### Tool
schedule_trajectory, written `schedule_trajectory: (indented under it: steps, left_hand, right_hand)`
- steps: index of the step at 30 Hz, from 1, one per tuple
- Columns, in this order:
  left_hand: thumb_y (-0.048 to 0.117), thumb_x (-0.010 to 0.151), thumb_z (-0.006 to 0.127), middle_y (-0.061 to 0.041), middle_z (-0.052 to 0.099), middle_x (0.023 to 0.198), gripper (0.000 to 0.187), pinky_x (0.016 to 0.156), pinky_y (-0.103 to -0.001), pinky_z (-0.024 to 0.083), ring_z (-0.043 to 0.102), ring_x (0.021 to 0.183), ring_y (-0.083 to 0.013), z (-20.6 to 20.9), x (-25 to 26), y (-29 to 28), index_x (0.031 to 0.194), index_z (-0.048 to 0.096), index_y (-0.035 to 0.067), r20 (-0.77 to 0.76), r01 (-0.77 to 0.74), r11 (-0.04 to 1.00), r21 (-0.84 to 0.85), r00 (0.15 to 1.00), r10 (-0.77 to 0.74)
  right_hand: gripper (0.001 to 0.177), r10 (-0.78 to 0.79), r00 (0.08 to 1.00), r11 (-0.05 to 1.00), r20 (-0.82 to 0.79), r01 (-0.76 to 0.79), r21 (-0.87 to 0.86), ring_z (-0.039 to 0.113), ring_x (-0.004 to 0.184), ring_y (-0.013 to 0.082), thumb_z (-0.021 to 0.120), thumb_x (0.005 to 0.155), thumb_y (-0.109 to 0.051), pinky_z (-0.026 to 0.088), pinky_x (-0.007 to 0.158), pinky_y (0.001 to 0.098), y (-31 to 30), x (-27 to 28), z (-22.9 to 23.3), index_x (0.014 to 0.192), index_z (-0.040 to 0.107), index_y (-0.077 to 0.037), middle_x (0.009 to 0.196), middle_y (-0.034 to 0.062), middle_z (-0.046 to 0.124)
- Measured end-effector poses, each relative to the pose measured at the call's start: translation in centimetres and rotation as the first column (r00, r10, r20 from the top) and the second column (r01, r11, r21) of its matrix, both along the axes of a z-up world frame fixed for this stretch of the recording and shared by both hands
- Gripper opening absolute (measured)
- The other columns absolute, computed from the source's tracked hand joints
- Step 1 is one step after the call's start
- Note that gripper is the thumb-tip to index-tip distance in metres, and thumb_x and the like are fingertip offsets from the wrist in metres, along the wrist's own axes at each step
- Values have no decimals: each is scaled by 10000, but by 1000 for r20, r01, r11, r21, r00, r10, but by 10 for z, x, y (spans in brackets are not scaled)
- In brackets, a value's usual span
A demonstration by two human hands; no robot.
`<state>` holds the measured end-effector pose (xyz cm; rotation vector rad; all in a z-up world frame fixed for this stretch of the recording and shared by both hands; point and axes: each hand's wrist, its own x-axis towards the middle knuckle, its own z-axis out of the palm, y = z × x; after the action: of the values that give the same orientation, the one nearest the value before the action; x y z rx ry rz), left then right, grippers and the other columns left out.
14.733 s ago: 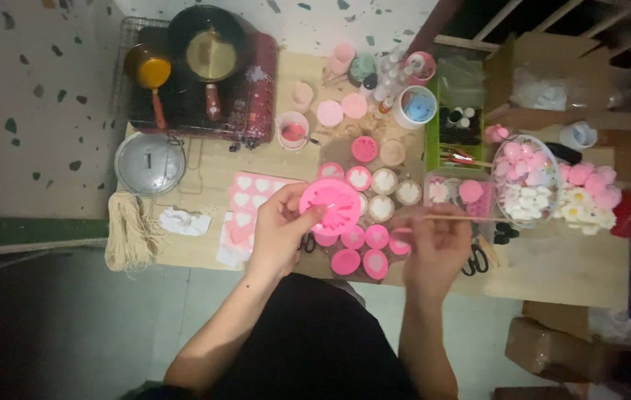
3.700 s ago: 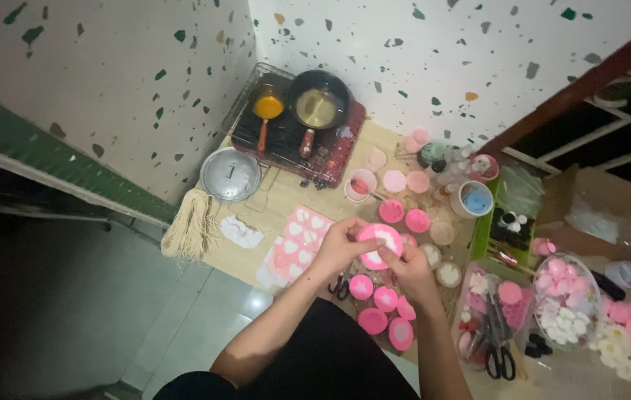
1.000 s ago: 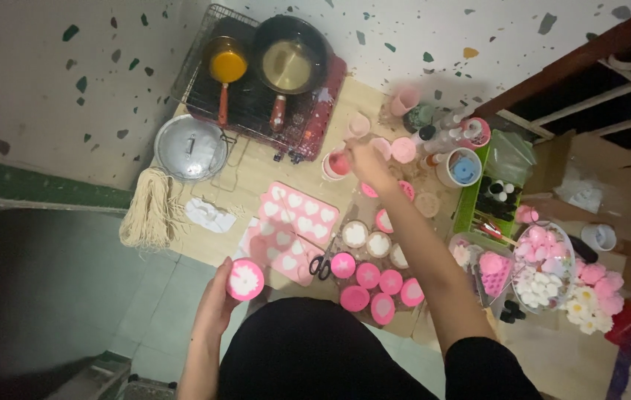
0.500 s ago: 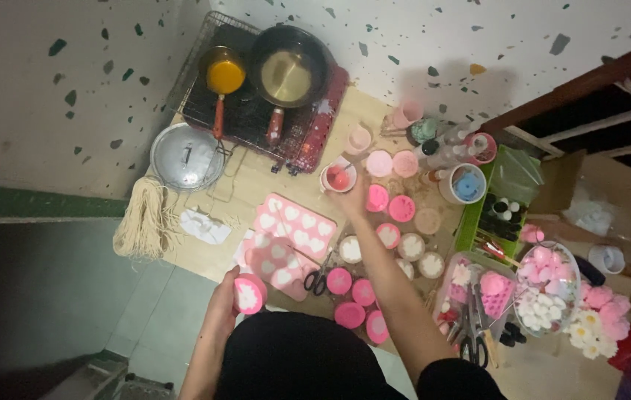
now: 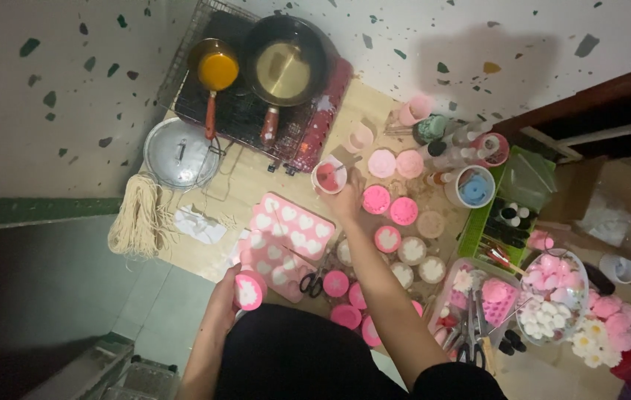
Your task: The person is making flower-shaped candles by melting wax on a stove, pouring it into silicone molds, and de-molding the finished candles.
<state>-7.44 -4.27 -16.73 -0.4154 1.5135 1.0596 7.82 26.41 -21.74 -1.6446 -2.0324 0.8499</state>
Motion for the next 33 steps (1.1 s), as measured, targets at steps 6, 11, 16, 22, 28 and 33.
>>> schedule_trajectory:
  steps: [6, 11, 16, 22, 28, 33]
  left_hand:
    - [435, 990, 521, -126, 721, 962, 525, 705, -370, 567, 698, 810, -228, -17, 1, 5, 1176, 667, -34, -28, 21, 1000, -4, 999, -21]
    - [506, 988, 539, -143, 666, 758, 527, 630, -427, 569, 680, 660, -272, -95, 8, 19, 971, 663, -6, -498, 441, 882, -168, 734, -462]
    - [395, 977, 636, -165, 680, 787, 387, 692, -455, 541, 654, 721, -320, -116, 19, 45, 901, 683, 19, -765, 628, 740, -241, 347, -543]
    - [264, 894, 719, -217, 675, 947, 279, 800, -490, 519, 622, 872, -381, -113, 17, 51, 937, 698, -11, -887, 585, 743, -326, 82, -454]
    - [149, 881, 687, -189, 695, 1072, 313, 868, -456, 538, 642, 998, -351, -76, 34, 98, 1150, 672, -11, -914, 567, 785, -252, 126, -385]
    - [220, 991, 511, -126, 698, 1202, 349, 938, -434, 584, 698, 1071, -275, -111, 68, 170, 1268, 627, 43, -414, 514, 827, 225, 819, -397]
  right_hand:
    - [884, 5, 1000, 997, 10, -6, 81, 433, 1302, 421, 964, 591, -378, 387, 1054, 526, 1, 2, -16, 1329, 607, -44, 1415, 183, 521]
    - [853, 13, 1000, 994, -9, -12, 108, 451, 1326, 419, 949, 604, -332, 385, 1091, 517, -6, 0, -26, 1331, 612, -42, 1407, 186, 542]
    - [899, -39, 975, 981, -219, 79, 178, 506, 1272, 431, 943, 590, -218, 416, 1081, 515, -21, -12, -22, 1359, 525, -9, 1339, 226, 550]
    - [926, -178, 952, 972, -250, 210, 107, 564, 1172, 424, 965, 534, -188, 462, 1012, 502, -17, -14, -36, 1316, 504, -7, 1228, 217, 580]
    - [848, -165, 925, 983, -343, 183, 21, 648, 1186, 334, 941, 613, -178, 514, 1023, 434, -20, 18, -18, 1349, 546, -26, 1271, 174, 655]
    - [778, -163, 890, 986, -426, 162, -37, 680, 1159, 247, 944, 671, -169, 539, 1026, 380, -32, 62, 7, 1331, 566, -11, 1265, 136, 686]
